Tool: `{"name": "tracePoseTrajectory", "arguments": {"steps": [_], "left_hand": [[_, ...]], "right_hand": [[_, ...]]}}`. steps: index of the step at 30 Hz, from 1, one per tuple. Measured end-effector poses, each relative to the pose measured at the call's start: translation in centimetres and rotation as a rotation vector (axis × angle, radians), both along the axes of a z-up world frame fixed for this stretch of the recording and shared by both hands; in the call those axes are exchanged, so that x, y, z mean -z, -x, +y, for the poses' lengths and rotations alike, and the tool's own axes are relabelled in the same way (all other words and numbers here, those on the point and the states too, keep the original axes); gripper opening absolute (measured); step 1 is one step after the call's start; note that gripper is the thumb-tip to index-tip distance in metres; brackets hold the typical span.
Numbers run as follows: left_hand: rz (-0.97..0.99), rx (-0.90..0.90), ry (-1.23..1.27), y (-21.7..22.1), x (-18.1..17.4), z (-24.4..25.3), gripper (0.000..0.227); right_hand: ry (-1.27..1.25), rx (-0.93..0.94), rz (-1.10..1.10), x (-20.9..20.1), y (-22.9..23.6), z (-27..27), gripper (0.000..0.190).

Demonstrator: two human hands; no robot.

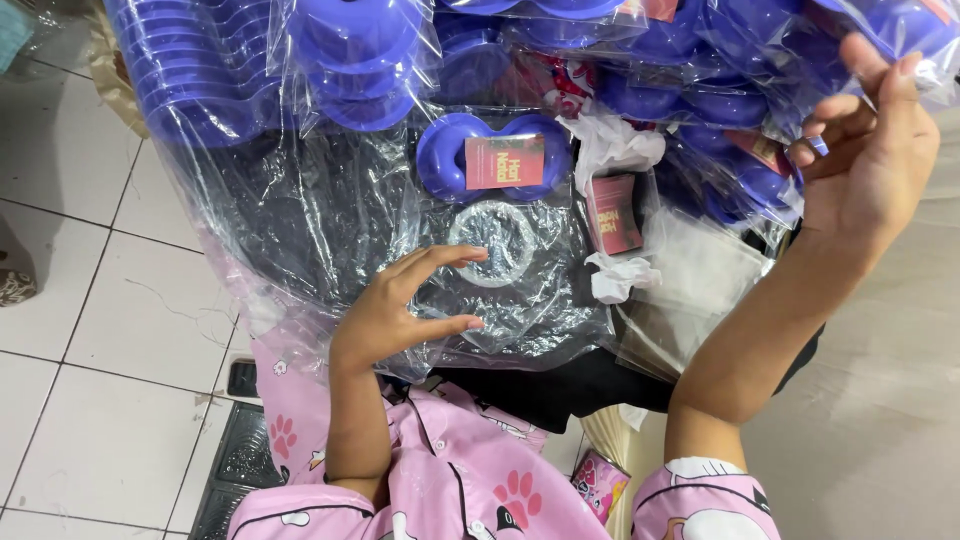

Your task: The person wipes a blue double pet bowl with a white cloth, then places it into a clear plastic bag. They insert a red product label into the bag and seal it. The person repeats this process with a second bowl.

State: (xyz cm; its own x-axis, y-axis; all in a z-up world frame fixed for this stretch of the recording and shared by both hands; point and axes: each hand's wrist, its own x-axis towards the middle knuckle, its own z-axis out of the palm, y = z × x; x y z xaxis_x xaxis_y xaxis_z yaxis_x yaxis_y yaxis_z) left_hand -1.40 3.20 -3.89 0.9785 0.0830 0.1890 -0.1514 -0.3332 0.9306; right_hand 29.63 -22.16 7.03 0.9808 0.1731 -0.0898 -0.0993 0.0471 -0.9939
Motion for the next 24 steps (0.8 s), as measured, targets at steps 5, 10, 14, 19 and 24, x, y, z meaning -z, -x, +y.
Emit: {"name": "tracePoseTrajectory", "arguments": {"steps": [5, 10, 14, 19, 24], "left_hand": [[0.014, 0.02, -0.013, 0.2, -0.3, 0.0, 0.063], [0.042, 0.071, -0.05, 0.2, 0.1, -0.1, 0.063], [0.051, 0.086, -0.049, 0.1, 0.1, 0.0, 0.063], [0.176, 0.159, -0.234, 0.9, 2.9, 0.1, 0.086], [0.341, 0.167, -0.305, 1.4, 3.3, -0.3, 0.083]], "right_hand": [[0.486, -0.043, -0.352, 0.8, 1.1, 0.1, 0.066], [0.553, -0.094, -0.469, 1.9, 0.2, -0.6, 0.07], [0.626, -0.056, -0.419, 1.8, 0.2, -1.0, 0.063], [0.686, -0.098, -0.298, 4.2, -3.4, -3.6, 0.065], [0.741, -0.178, -0.29, 5.5, -4.4, -4.9, 0.067]]}}
